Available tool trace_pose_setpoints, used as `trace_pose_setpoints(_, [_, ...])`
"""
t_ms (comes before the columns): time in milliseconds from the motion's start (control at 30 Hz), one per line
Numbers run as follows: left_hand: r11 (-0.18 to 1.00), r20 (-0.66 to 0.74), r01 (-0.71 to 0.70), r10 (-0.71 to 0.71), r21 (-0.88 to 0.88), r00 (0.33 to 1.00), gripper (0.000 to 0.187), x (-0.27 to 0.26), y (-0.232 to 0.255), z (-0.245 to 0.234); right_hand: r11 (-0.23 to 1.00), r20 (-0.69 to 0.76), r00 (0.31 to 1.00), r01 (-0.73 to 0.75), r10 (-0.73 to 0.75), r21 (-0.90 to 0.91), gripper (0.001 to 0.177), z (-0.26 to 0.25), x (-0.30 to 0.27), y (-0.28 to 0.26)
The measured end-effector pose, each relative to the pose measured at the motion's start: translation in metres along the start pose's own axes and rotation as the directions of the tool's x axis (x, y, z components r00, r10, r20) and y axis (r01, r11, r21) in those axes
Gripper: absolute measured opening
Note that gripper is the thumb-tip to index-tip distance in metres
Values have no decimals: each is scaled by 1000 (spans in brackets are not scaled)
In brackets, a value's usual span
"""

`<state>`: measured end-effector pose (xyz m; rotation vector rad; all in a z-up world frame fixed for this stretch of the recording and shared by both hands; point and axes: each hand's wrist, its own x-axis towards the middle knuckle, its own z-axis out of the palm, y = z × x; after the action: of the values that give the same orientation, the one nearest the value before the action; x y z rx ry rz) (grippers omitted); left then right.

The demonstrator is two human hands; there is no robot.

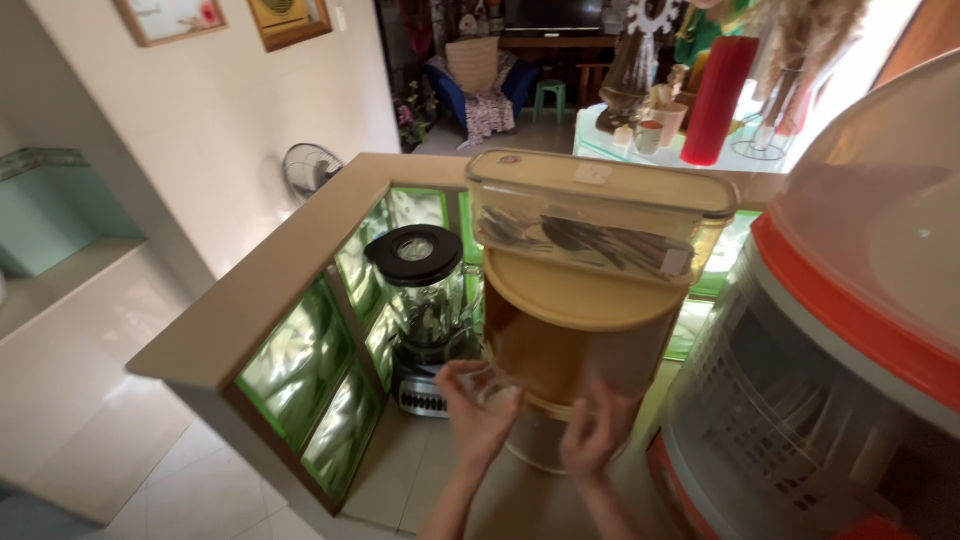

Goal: Placing coasters, glasses, napkins, and silverware on a dining table.

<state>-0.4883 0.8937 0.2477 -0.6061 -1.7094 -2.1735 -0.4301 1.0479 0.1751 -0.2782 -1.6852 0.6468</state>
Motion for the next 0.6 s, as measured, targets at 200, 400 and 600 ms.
trace_pose_setpoints(200, [952,-124,3,36,306,992,80,-15,18,-71,953,497,866,-196,58,230,52,18,25,-85])
trace_pose_setpoints(400, [946,-223,30,46,323,974,84,-41,24,-107,805,677,730,-455,93,380,62,75,39,-94])
trace_pose_setpoints(600, [925,-244,68,28,374,969,83,-67,49,-122,788,714,700,-452,23,418,71,167,3,-31])
